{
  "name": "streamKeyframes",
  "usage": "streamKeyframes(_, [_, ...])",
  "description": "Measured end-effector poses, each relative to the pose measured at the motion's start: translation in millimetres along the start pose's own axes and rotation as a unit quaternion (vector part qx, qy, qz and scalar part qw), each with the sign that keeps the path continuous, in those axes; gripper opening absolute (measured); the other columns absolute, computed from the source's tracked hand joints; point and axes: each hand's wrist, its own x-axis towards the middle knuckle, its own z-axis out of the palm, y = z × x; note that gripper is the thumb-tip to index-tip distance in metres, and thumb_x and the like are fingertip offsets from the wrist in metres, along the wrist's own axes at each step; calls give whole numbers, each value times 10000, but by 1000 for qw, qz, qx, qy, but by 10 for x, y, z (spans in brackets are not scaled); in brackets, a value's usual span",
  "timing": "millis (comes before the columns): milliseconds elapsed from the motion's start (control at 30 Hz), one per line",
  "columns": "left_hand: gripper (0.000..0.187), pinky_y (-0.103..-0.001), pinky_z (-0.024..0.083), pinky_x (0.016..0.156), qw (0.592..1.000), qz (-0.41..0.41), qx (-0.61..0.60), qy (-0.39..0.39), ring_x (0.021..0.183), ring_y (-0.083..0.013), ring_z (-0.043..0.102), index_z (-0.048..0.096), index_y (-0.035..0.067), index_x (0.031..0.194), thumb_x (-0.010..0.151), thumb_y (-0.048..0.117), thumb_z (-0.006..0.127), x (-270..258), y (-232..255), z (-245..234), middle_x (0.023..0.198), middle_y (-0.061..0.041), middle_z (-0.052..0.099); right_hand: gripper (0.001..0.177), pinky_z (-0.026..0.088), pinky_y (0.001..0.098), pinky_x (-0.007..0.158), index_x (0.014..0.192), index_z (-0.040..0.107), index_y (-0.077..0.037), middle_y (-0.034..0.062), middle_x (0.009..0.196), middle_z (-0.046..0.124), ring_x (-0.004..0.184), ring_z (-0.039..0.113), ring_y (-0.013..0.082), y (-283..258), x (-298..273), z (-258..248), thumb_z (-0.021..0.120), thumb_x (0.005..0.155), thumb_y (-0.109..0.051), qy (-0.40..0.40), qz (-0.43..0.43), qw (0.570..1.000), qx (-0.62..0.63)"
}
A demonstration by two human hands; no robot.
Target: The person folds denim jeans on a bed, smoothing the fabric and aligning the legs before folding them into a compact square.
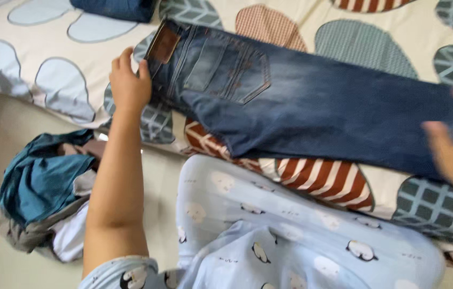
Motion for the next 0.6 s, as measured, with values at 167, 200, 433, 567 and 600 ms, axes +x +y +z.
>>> streamKeyframes(167, [495,-444,506,916,971,-184,-60,-140,1013,-372,676,735,33,1113,1081,517,632,75,-401,40,1026,-229,708,358,472,435,1115,1237,687,-145,78,1257,696,1223,641,275,-1837,-6,285,743,886,-186,-69,-188,940,276])
streamKeyframes(200, [501,-430,499,837,963,-198,-113,-146,907,-336,663,700,16,1034,1026,516,672,100,-367,92,941,-193,684,335,461,439,1083,1223,701,-166,61,1240,718,1198,654,269,-2111,-55,396,724,898,-243,-86,-203,933,284])
streamKeyframes(433, [374,-350,470,696,965,-176,-184,-58,753,-173,527,589,20,986,884,290,826,36,-502,308,819,-76,600,502,426,437,1057,1378,648,-79,103,1408,669,1276,631,266,-2788,-308,1165,688,904,-239,23,-222,970,95])
streamKeyframes(567, [355,-323,499,738,962,-154,-224,-12,803,-156,553,592,23,1013,904,217,869,-23,-632,518,873,-62,636,505,430,380,1124,1406,654,-88,70,1443,670,1325,624,219,-2724,-495,1189,655,901,-99,8,-226,972,60])
streamKeyframes(600, [350,-335,504,774,962,-162,-219,-22,839,-177,575,595,41,1038,902,223,861,-6,-599,469,912,-63,648,505,430,380,1124,1406,654,-88,70,1443,670,1325,624,219,-2688,-488,1141,655,901,-99,8,-223,973,56])
